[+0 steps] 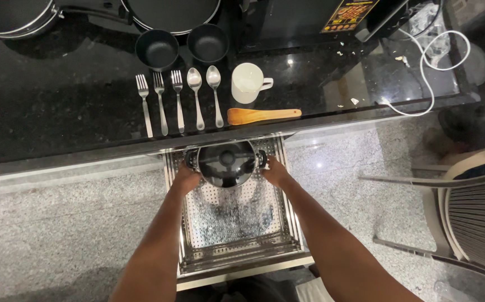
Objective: The person organizes kitchenware by taking various pans, pots, and a lid out of a drawer and arranging them on the countertop. They handle the items one by one, placing them in a neat row next to the sink and an induction cooktop.
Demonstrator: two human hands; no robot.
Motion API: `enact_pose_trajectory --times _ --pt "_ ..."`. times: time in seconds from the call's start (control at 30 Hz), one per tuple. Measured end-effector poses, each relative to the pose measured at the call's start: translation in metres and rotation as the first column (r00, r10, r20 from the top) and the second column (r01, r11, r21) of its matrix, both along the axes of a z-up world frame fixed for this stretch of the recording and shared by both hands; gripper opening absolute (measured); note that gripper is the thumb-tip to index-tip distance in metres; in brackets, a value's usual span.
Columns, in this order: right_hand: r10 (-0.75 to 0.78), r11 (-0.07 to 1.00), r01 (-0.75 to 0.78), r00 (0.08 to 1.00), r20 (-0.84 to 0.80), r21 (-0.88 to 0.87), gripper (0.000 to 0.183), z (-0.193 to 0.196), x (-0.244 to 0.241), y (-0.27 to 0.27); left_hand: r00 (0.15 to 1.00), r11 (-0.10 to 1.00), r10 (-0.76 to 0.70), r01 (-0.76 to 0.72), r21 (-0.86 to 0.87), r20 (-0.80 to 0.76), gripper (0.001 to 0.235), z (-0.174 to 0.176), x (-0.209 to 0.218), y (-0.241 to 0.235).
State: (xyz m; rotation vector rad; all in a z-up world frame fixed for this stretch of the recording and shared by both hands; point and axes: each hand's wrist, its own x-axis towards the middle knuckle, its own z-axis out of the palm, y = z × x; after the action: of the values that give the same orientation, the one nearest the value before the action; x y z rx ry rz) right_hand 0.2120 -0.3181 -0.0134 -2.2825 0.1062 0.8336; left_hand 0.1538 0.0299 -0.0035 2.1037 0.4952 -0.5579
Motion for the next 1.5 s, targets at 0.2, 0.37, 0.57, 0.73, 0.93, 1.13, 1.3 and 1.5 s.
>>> enact_pose_trajectory --times 0.2,0.37,0.57,0.73,0.93,1.13,1.3,1.5 --pt "0.007 1.000 -0.008 0.999 -0.051 -0.017 0.071 -0.002 0.003 0.005 0.958 0.992 0.123 -0.119 0.028 -0.259 0.078 -0.004 0.010 -0.003" --pt "-0.020 1.000 0.020 1.000 0.011 -0.022 0.060 -0.021 0.005 0.008 0.981 0.987 0.101 -0.078 0.138 -0.167 0.077 -0.031 0.012 -0.001" --pt "-0.117 0.986 0.132 0.983 0.140 -0.103 0.068 -0.046 0.010 0.004 0.987 0.994 0.063 -0.049 0.101 -0.148 0.079 -0.039 0.022 0.008" --pt "-0.058 0.997 0.061 0.995 0.076 -0.038 0.070 -0.055 0.009 0.007 0.992 0.996 0.085 -0.084 0.005 -0.089 0.084 -0.014 0.024 0.008" --pt "-0.285 0.952 0.270 0.953 0.102 0.144 0.065 -0.060 0.001 0.012 0.998 0.994 0.029 -0.023 0.110 -0.058 0.078 -0.029 0.013 0.015" --pt "-0.433 0.865 0.466 0.881 -0.191 0.187 0.040 -0.053 -0.009 0.007 0.989 0.989 0.148 -0.148 -0.009 0.025 0.049 -0.085 -0.024 0.018" --pt "-0.322 0.946 0.325 0.942 -0.099 0.019 0.023 -0.039 -0.037 -0.007 0.990 0.988 0.136 -0.138 0.064 0.032 0.036 -0.087 -0.054 0.009" --pt "-0.364 0.931 0.363 0.930 -0.042 -0.031 0.016 -0.013 -0.072 -0.014 0.987 0.982 0.160 -0.162 0.100 0.031 0.031 -0.059 -0.088 -0.005"
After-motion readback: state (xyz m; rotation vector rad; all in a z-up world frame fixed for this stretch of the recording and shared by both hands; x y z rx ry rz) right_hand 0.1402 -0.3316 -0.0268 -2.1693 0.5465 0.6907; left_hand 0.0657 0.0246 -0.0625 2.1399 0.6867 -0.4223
